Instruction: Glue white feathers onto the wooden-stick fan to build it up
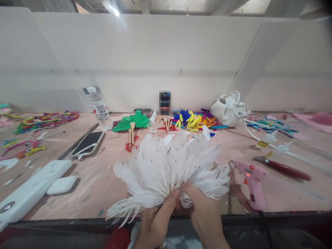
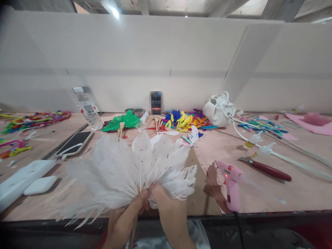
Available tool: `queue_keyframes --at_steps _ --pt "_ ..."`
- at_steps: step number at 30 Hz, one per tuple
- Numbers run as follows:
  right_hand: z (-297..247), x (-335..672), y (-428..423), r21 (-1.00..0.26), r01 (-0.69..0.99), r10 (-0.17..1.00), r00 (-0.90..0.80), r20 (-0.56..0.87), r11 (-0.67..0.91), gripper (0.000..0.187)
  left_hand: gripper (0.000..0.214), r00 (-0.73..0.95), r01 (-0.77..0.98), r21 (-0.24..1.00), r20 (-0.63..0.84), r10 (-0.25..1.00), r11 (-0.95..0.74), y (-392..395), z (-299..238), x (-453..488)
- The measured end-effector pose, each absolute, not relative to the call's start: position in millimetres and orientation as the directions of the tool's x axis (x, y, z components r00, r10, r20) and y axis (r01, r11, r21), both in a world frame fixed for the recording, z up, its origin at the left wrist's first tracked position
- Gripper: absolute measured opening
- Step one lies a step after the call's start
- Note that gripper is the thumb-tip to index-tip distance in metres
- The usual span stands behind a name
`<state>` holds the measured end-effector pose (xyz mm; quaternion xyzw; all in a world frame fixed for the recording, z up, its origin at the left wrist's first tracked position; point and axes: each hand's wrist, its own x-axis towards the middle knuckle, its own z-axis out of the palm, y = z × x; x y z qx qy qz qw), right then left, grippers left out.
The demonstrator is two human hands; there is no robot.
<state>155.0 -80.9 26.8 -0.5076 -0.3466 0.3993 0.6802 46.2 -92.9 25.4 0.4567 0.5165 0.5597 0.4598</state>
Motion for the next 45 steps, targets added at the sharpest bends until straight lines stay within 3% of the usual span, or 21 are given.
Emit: queue_keyframes --at_steps 3,11,17,24,27,30,32,35,45 --pt "33 159 -76 -0.946 -0.249 0.874 0.481 0.066 0.208 0.021 0.037 -0.144 -0.034 0.998 0.043 0.989 -0.049 -92 25 45" --pt "52 174 -69 -0.882 -0.426 0.924 0.383 0.026 0.202 0.021 0.040 -0.094 -0.265 0.962 -0.086 0.992 0.058 -89 32 49" --pt "51 188 -71 -0.895 -0.353 0.895 0.434 0.102 0.273 0.032 0.042 -0.135 -0.260 0.962 -0.116 0.984 0.078 -86 37 50" --pt "59 201 -67 -0.913 -0.085 0.747 0.608 0.270 0.400 0.032 0.042 -0.128 -0.241 0.969 -0.086 0.988 0.053 -83 34 48" --pt "62 198 -67 -0.910 -0.140 0.821 0.501 0.274 0.390 0.038 0.042 -0.136 -0.293 0.952 -0.132 0.982 0.087 -83 33 48" --pt "61 194 -72 -0.945 -0.228 0.930 0.335 0.149 0.233 0.043 0.042 -0.159 -0.333 0.938 -0.152 0.976 0.092 -84 33 49" --pt "59 193 -76 -0.977 -0.157 0.966 0.237 0.106 0.146 0.037 0.043 -0.177 -0.323 0.944 -0.138 0.975 0.075 -84 34 49" --pt "57 193 -79 -0.991 0.000 0.987 0.090 0.136 0.137 0.028 0.044 -0.184 -0.294 0.955 -0.098 0.978 0.041 -84 33 49" --pt "40 197 -75 -0.954 0.187 0.964 0.086 0.253 0.234 0.030 0.045 -0.293 -0.187 0.981 -0.097 0.951 0.043 -83 23 52"
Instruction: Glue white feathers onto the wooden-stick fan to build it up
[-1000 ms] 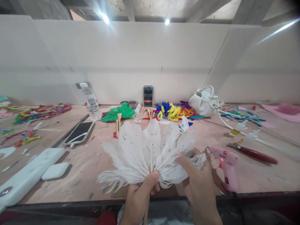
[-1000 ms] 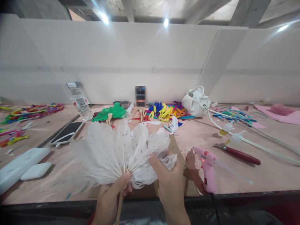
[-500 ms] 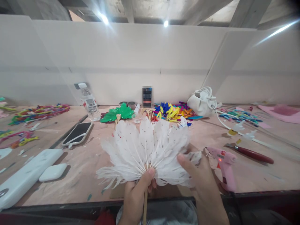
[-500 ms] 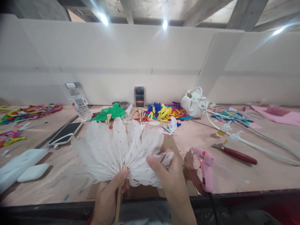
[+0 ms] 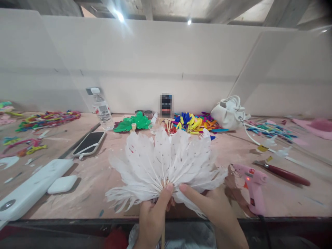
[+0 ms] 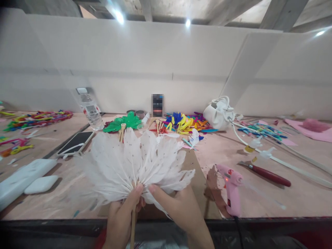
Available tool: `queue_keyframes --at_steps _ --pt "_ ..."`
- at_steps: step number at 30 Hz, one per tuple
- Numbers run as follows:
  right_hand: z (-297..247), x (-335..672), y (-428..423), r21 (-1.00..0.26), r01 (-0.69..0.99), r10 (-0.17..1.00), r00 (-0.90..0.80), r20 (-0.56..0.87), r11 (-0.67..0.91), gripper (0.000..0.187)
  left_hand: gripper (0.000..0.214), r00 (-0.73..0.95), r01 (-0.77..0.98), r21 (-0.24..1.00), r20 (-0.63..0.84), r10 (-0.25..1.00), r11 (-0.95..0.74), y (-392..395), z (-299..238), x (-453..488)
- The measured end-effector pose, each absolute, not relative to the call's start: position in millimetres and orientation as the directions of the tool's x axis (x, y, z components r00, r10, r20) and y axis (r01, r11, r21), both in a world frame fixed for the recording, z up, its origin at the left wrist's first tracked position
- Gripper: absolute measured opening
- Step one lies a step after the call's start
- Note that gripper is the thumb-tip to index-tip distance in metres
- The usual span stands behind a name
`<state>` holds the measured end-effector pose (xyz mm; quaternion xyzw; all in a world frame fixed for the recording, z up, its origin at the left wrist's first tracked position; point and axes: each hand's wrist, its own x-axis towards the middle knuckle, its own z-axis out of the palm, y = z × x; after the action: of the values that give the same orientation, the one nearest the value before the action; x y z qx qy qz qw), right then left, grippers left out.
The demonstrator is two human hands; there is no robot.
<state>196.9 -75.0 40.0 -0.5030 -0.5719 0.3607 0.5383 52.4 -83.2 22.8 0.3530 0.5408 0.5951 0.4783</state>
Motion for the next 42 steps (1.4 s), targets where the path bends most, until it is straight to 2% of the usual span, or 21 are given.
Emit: queue_keyframes --at_steps 3,11,17,20,26,29,32,34,35,37,39,42 --pt "35 196 -76 -0.956 0.164 0.962 0.085 0.260 0.244 0.027 0.046 -0.289 -0.205 0.978 -0.098 0.952 0.039 -83 18 52" --pt "42 187 -85 -0.983 0.012 0.956 0.228 0.182 0.184 0.018 0.045 -0.217 -0.239 0.971 -0.069 0.974 0.016 -79 9 46" --pt "48 202 -82 -0.946 -0.019 0.943 0.090 0.321 0.324 0.013 0.042 -0.221 -0.284 0.957 -0.121 0.968 0.055 -82 24 52" --pt "51 209 -80 -0.932 0.028 0.926 0.103 0.363 0.362 0.011 0.039 -0.249 -0.305 0.950 -0.150 0.957 0.070 -84 31 55" --pt "50 224 -70 -0.918 0.118 0.853 0.339 0.396 0.379 0.013 0.039 -0.185 -0.329 0.944 -0.104 0.977 0.038 -80 31 52" --pt "53 226 -63 -0.885 0.104 0.726 0.532 0.435 0.454 0.020 0.038 -0.191 -0.345 0.938 -0.111 0.975 0.040 -80 32 52" --pt "57 225 -61 -0.876 0.104 0.614 0.674 0.411 0.472 0.023 0.042 -0.224 -0.282 0.959 -0.108 0.969 0.042 -81 34 53" --pt "58 225 -62 -0.870 0.059 0.640 0.654 0.404 0.490 0.031 0.047 -0.239 -0.193 0.980 -0.093 0.966 0.047 -82 33 53" --pt "57 225 -63 -0.870 0.015 0.696 0.594 0.404 0.493 0.035 0.049 -0.245 -0.156 0.986 -0.091 0.965 0.053 -82 31 53" --pt "54 224 -66 -0.890 -0.080 0.834 0.394 0.385 0.449 0.043 0.052 -0.246 -0.121 0.990 -0.101 0.964 0.073 -82 28 53" --pt "53 220 -70 -0.933 -0.110 0.920 0.237 0.311 0.343 0.041 0.053 -0.242 -0.109 0.991 -0.104 0.965 0.079 -81 27 53" --pt "54 211 -73 -0.972 -0.075 0.945 0.260 0.198 0.224 0.031 0.053 -0.254 -0.042 0.997 -0.079 0.964 0.071 -82 30 53"
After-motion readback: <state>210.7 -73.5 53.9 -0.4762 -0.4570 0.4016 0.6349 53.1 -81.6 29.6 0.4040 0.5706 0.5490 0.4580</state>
